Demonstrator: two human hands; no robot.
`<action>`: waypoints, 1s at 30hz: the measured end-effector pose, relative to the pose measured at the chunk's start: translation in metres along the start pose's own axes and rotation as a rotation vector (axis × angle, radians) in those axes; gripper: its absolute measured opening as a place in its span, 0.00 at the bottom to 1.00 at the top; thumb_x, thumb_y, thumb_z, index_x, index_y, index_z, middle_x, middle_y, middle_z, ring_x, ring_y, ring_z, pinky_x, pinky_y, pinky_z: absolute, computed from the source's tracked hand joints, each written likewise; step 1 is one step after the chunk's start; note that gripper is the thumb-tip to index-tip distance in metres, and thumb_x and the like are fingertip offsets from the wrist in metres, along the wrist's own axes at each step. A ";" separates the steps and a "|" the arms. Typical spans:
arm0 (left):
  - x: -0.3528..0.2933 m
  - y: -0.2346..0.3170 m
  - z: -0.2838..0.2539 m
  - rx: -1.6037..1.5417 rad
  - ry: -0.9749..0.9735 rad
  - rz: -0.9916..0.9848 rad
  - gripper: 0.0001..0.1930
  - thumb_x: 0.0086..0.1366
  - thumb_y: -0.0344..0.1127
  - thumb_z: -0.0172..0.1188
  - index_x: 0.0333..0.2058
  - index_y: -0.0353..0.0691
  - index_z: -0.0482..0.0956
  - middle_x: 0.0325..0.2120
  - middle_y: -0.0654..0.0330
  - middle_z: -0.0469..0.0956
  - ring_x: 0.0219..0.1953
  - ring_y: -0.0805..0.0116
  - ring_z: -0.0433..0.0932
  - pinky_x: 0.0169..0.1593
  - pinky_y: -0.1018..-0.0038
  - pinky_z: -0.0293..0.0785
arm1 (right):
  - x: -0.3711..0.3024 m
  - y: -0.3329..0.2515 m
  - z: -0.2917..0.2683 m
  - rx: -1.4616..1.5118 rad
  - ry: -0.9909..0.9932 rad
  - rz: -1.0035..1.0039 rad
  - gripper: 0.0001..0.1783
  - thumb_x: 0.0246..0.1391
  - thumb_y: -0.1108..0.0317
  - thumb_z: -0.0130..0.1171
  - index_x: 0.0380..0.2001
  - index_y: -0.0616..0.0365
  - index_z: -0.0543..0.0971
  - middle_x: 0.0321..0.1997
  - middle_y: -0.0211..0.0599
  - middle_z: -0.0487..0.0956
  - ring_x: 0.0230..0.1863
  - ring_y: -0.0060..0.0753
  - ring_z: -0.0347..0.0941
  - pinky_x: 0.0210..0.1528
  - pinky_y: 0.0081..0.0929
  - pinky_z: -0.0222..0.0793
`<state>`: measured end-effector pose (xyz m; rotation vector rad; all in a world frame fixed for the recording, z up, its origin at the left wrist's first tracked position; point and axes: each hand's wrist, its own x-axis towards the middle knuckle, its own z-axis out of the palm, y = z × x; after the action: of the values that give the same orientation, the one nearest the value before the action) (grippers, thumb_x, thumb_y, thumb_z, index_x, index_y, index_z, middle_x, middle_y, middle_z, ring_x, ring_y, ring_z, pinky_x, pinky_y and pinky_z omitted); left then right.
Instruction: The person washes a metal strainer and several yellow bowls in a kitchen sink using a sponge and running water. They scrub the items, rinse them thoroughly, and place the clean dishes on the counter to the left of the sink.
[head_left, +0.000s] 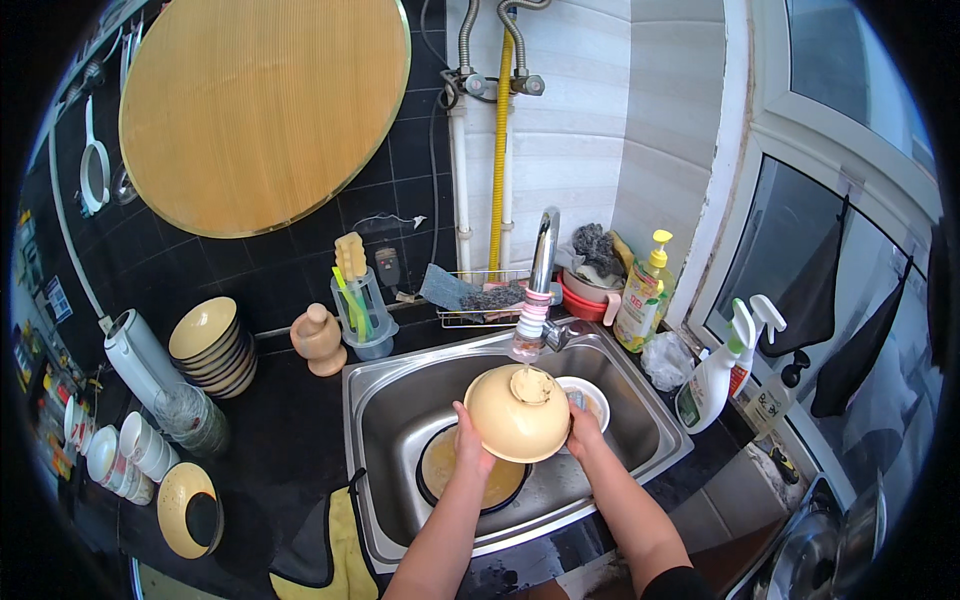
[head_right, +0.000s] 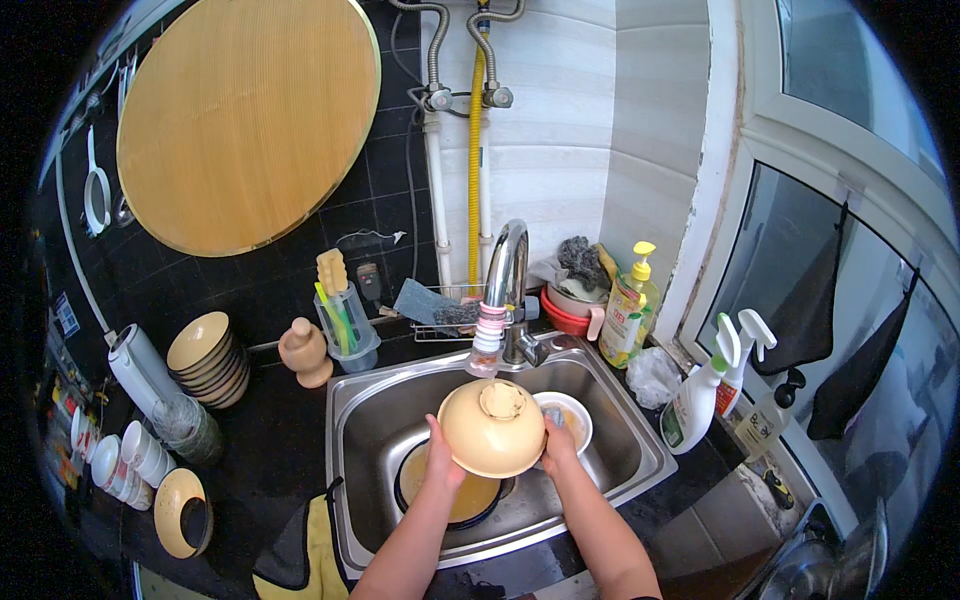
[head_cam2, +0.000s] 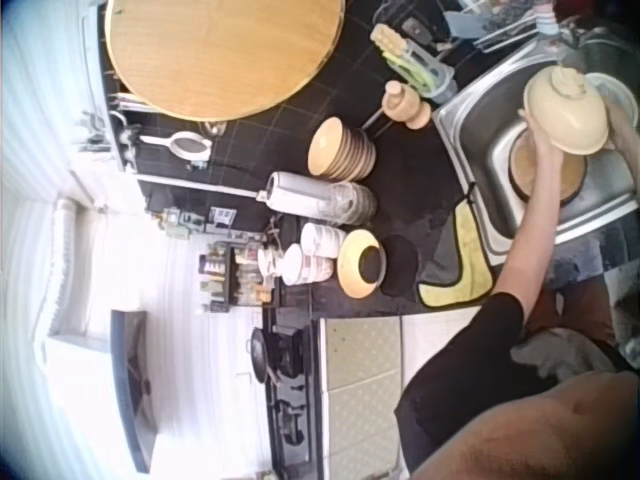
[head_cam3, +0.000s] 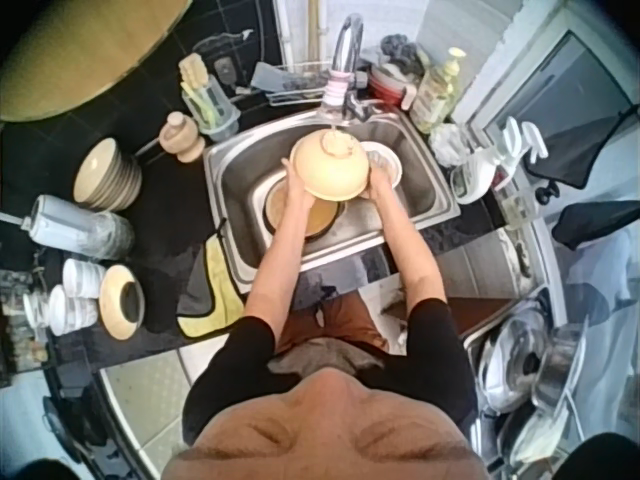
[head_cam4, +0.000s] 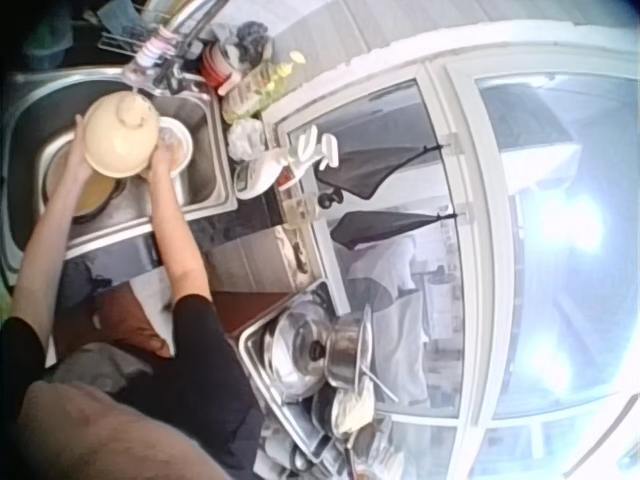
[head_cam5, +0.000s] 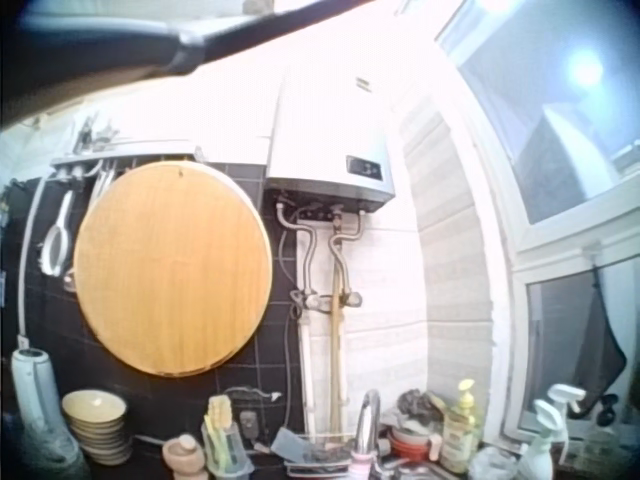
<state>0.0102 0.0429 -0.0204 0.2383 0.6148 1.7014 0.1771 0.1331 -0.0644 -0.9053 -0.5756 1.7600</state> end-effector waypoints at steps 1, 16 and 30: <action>-0.002 0.000 0.003 0.036 -0.007 -0.003 0.32 0.62 0.59 0.35 0.54 0.38 0.57 0.51 0.54 0.64 0.53 0.61 0.64 0.54 0.64 0.62 | 0.006 0.002 -0.006 0.113 -0.025 0.040 0.20 0.58 0.63 0.42 0.50 0.65 0.59 0.43 0.42 0.71 0.41 0.36 0.71 0.41 0.33 0.70; 0.008 -0.009 -0.013 0.044 0.061 0.004 0.23 0.65 0.45 0.42 0.54 0.41 0.55 0.50 0.60 0.65 0.53 0.65 0.63 0.55 0.65 0.60 | -0.020 -0.028 0.014 0.162 -0.135 -0.051 0.23 0.57 0.51 0.42 0.47 0.57 0.66 0.47 0.38 0.71 0.47 0.35 0.68 0.48 0.37 0.66; -0.009 -0.006 0.022 0.580 0.283 0.208 0.25 0.66 0.46 0.37 0.55 0.34 0.54 0.56 0.50 0.55 0.59 0.59 0.53 0.59 0.70 0.50 | -0.036 -0.032 0.034 -0.014 0.163 -0.180 0.29 0.53 0.43 0.44 0.39 0.62 0.72 0.36 0.38 0.75 0.36 0.30 0.72 0.38 0.27 0.69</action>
<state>0.0280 0.0409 -0.0039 0.4879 1.3329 1.7339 0.1751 0.1125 -0.0095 -0.9660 -0.5459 1.5069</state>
